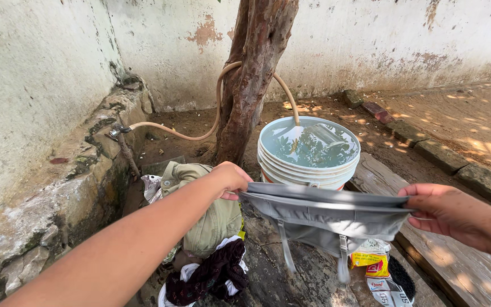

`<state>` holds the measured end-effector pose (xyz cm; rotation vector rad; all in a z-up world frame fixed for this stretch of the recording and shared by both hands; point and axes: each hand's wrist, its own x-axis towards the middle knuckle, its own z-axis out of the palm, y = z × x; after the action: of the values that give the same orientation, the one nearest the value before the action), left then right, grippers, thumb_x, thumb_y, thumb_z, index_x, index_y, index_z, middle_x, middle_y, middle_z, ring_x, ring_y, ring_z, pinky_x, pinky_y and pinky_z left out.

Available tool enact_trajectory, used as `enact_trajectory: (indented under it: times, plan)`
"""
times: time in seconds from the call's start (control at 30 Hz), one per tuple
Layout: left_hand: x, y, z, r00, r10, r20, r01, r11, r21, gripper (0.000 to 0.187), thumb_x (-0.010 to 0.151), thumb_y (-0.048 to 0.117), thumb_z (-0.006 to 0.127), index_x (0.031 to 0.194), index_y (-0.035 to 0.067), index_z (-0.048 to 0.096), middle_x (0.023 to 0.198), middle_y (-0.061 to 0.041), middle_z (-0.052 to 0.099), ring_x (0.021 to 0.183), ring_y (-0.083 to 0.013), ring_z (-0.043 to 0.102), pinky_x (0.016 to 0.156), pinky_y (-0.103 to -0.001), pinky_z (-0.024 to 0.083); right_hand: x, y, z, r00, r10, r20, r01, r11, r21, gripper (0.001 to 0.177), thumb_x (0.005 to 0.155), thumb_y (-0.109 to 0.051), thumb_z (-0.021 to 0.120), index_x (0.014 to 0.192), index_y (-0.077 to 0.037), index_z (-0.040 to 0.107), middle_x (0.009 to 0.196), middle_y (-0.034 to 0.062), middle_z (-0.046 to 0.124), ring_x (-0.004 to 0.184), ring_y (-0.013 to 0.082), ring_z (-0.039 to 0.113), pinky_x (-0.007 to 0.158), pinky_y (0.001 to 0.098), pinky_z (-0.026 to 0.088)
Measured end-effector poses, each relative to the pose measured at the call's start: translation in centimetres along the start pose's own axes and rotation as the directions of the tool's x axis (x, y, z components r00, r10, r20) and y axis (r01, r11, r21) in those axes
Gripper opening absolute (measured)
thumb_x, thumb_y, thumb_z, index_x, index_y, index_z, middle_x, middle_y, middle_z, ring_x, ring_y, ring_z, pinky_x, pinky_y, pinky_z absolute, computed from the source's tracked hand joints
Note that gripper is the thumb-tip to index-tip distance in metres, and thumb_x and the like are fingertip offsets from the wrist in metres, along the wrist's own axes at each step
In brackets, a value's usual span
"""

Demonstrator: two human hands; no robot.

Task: The person unwraps a bar of soap, wets clothing with water scooped from a bucket using a mug, rubs the soap onto the fabric, scrubs the garments by hand, and rinses them.

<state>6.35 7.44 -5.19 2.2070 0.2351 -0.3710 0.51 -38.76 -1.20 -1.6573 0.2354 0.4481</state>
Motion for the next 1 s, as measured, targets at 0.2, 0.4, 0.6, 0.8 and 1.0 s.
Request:
enact_trajectory:
  times: [0.2, 0.4, 0.6, 0.8, 1.0]
  plan:
    - [-2.2, 1.3, -2.1, 0.994, 0.098, 0.052, -0.075, 0.939, -0.336, 0.019, 0.076, -0.003, 0.073, 0.089, 0.009, 0.079, 0.083, -0.001, 0.071, 0.072, -0.0117, 0.066, 0.065, -0.029, 0.059, 1.1, 1.1, 1.1, 0.932, -0.181, -0.315, -0.097, 0.710, -0.697, 0.012, 0.090, -0.020, 0.081, 0.102, -0.018, 0.083, 0.091, 0.0069, 0.079, 0.071, 0.0182, 0.072, 0.071, 0.0301, 0.062]
    - [-13.3, 6.2, -3.9, 0.902, 0.431, -0.037, -0.432, 0.895, -0.108, 0.010, 0.080, 0.014, 0.076, 0.086, 0.007, 0.079, 0.086, -0.001, 0.077, 0.072, -0.0073, 0.071, 0.062, -0.025, 0.062, 9.7, 1.5, 3.0, 0.895, -0.376, -0.240, -0.035, 0.477, -0.878, 0.016, 0.086, -0.019, 0.083, 0.097, -0.011, 0.074, 0.079, 0.0096, 0.078, 0.065, 0.0161, 0.077, 0.069, 0.0328, 0.059]
    - [-20.0, 3.3, 7.3, 0.796, 0.408, 0.447, -0.387, 0.911, -0.142, 0.014, 0.079, 0.021, 0.075, 0.091, 0.016, 0.079, 0.084, -0.003, 0.079, 0.072, -0.0134, 0.074, 0.062, -0.031, 0.057, 22.3, 15.7, 2.8, 0.850, -0.496, -0.179, 0.323, 0.758, -0.567, 0.030, 0.074, 0.000, 0.079, 0.104, -0.004, 0.076, 0.094, 0.0098, 0.079, 0.087, 0.0188, 0.074, 0.082, 0.0342, 0.059]
    - [-15.7, -0.4, 12.5, 0.761, 0.477, 0.440, -0.547, 0.837, 0.037, 0.018, 0.079, 0.027, 0.073, 0.094, 0.020, 0.080, 0.087, -0.002, 0.078, 0.078, -0.0160, 0.075, 0.070, -0.033, 0.058, 27.0, 28.3, 0.1, 0.928, -0.312, -0.205, 0.144, 0.806, -0.574, 0.065, 0.065, -0.002, 0.084, 0.128, -0.015, 0.071, 0.123, 0.0071, 0.072, 0.110, 0.0228, 0.072, 0.091, 0.0385, 0.059]
    - [-3.7, 4.1, 6.2, 0.789, 0.608, -0.085, -0.591, 0.790, 0.162, 0.018, 0.079, 0.028, 0.072, 0.094, 0.022, 0.080, 0.087, -0.002, 0.078, 0.081, -0.0161, 0.076, 0.075, -0.032, 0.058, 27.5, 20.2, 1.2, 0.871, -0.290, -0.396, -0.060, 0.738, -0.672, 0.043, 0.077, -0.014, 0.067, 0.116, -0.022, 0.084, 0.117, 0.0056, 0.081, 0.110, 0.0206, 0.074, 0.099, 0.0344, 0.054]
